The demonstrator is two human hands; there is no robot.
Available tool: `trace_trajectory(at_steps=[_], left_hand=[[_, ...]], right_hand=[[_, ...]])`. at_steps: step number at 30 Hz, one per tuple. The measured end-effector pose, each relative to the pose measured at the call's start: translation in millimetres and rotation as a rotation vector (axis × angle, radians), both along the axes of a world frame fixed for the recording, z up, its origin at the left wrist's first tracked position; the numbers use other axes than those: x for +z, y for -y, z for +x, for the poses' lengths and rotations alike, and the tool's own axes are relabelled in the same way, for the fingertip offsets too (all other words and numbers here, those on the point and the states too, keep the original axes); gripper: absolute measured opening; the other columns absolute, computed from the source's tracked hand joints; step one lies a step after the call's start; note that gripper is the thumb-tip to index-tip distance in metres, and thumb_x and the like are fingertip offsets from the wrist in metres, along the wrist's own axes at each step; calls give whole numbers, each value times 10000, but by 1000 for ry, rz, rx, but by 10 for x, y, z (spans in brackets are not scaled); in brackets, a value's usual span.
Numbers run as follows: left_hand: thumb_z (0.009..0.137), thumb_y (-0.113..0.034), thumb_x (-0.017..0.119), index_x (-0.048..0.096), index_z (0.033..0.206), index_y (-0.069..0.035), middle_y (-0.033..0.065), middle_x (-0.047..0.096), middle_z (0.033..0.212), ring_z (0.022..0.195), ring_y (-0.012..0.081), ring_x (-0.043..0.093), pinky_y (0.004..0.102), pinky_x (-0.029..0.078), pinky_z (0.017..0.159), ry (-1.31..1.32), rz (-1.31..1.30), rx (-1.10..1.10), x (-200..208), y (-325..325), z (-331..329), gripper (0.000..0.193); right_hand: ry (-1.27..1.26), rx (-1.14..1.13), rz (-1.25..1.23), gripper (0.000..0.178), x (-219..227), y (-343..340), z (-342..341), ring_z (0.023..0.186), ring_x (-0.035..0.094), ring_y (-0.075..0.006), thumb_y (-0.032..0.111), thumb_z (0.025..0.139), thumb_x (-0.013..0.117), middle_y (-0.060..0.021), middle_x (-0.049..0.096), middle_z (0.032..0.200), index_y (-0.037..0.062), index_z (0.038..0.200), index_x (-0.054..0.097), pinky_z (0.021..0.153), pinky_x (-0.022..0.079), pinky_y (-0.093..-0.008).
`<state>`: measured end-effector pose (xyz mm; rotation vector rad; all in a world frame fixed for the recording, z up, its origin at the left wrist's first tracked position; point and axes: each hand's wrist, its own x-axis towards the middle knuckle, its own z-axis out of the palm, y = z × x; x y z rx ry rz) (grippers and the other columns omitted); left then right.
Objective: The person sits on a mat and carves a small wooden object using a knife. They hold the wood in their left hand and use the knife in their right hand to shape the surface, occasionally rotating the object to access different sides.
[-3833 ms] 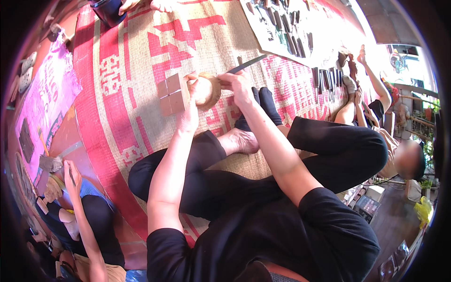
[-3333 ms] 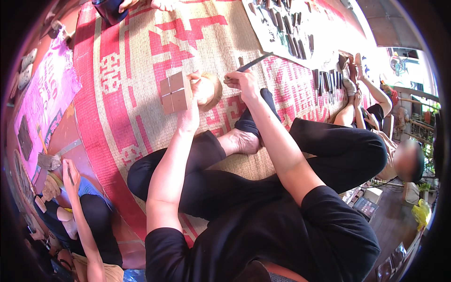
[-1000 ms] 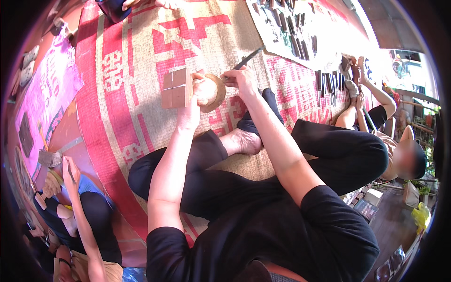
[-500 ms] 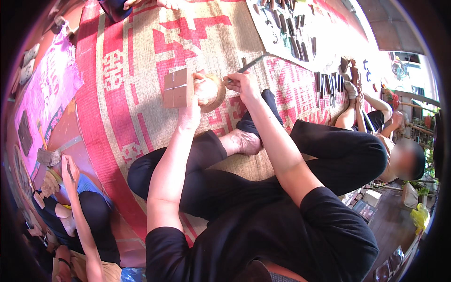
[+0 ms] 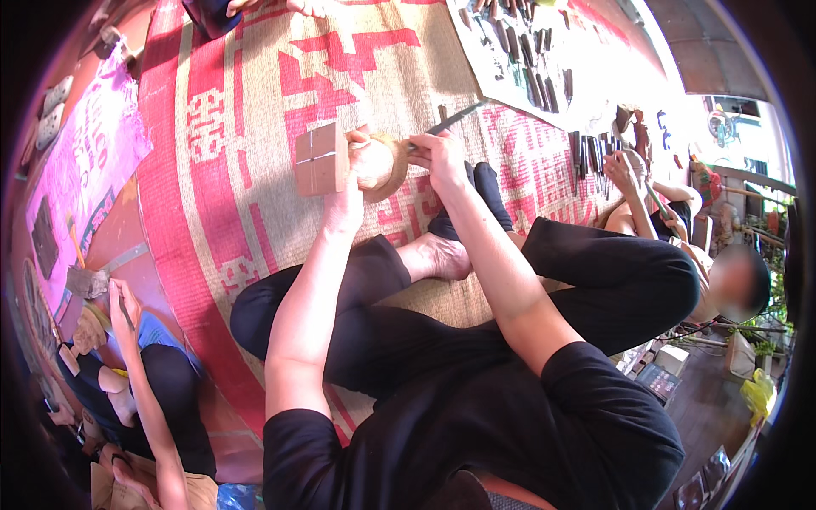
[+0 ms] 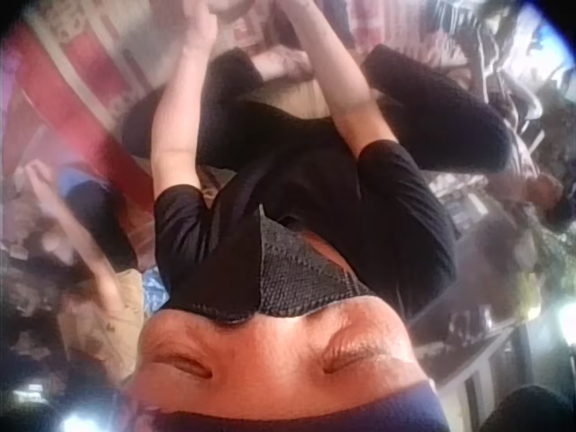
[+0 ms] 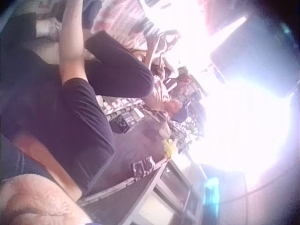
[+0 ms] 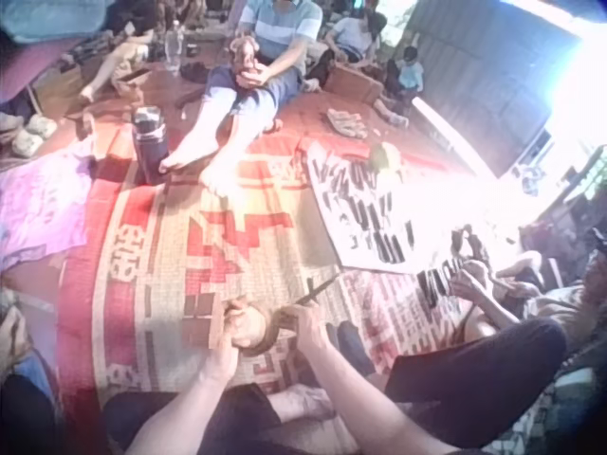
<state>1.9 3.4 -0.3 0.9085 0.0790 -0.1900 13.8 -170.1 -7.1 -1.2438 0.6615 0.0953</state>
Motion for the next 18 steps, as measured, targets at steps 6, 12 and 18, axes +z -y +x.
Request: trace_trajectory(at_steps=[6, 12, 18], left_hand=[[873, -249, 583, 525, 1034, -121, 118, 514, 1249, 1179, 191, 440, 347, 371, 968, -99, -169, 32, -74, -54, 57, 214], [872, -258, 585, 524, 1019, -119, 106, 503, 1271, 1159, 178, 447, 338, 363, 965, -56, -38, 41, 40, -45, 20, 211], [870, -264, 593, 527, 1018, -115, 90, 521, 1241, 1124, 169, 464, 327, 382, 933, -142, -149, 42, 7, -59, 55, 221]], right_hand=[[97, -4, 54, 143, 34, -7, -60, 728, 646, -234, 57, 787, 611, -160, 640, 843, -44, 872, 554, 672, 539, -319], [58, 59, -55, 147, 100, -150, 4, 721, 638, -223, 56, 766, 642, -138, 631, 780, -42, 836, 558, 674, 535, -329], [27, -9, 39, 141, 19, 126, -7, 769, 648, -234, 46, 771, 628, -136, 635, 801, -49, 861, 576, 664, 541, -332]])
